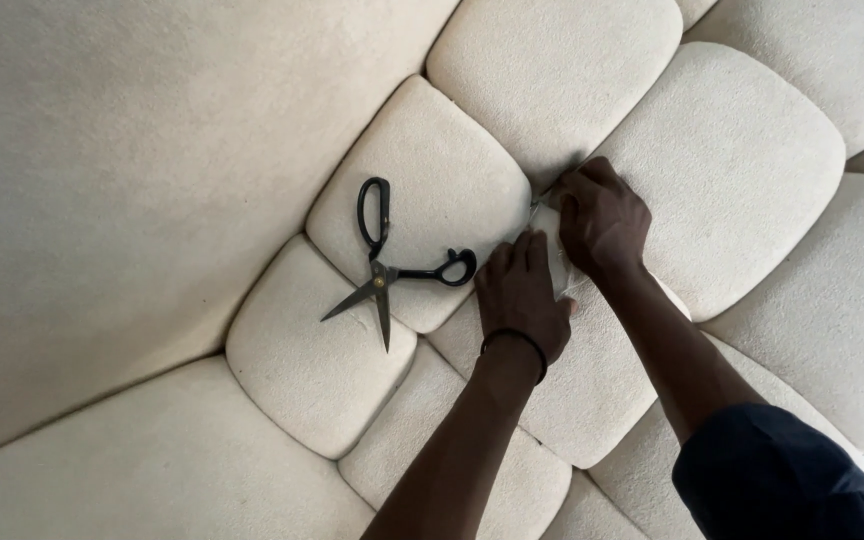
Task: Hand-sewing a tufted pattern on a white upholstered sofa using thread and scissors.
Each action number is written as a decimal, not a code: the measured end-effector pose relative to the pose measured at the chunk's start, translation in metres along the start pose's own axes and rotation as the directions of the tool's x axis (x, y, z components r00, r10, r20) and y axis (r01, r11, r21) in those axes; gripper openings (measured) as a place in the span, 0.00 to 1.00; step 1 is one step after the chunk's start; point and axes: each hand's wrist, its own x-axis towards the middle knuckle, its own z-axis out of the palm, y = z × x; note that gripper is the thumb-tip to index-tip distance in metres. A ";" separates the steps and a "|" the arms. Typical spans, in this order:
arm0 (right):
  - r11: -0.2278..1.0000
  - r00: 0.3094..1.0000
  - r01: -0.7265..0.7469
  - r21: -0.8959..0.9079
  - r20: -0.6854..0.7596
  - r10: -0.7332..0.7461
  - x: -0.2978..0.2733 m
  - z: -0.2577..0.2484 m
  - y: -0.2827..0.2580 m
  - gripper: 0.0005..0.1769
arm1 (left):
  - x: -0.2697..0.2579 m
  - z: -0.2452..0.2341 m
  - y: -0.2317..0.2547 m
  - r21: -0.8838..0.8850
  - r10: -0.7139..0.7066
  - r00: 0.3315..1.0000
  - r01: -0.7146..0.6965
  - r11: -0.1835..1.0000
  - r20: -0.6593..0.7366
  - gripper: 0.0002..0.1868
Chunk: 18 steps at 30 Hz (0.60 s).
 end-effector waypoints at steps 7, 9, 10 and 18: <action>0.999 0.999 0.030 -0.015 0.014 -0.030 0.001 0.003 0.007 0.12 | -0.012 0.026 -0.001 -0.095 0.030 0.989 -0.043 0.995 -0.143 0.53; 0.996 0.996 0.081 0.026 0.035 -0.081 -0.001 0.002 0.006 0.13 | -0.015 0.044 -0.010 -0.067 0.167 0.914 -0.205 0.976 -0.370 0.53; 0.997 0.996 0.077 0.028 0.033 -0.078 -0.001 0.004 0.006 0.13 | -0.030 0.037 -0.009 -0.064 0.170 0.914 -0.207 0.976 -0.368 0.53; 0.996 0.995 0.087 0.016 -0.052 -0.086 -0.005 0.015 0.011 0.13 | -0.042 0.030 -0.035 -0.003 -0.005 0.850 0.004 1.000 -0.527 0.40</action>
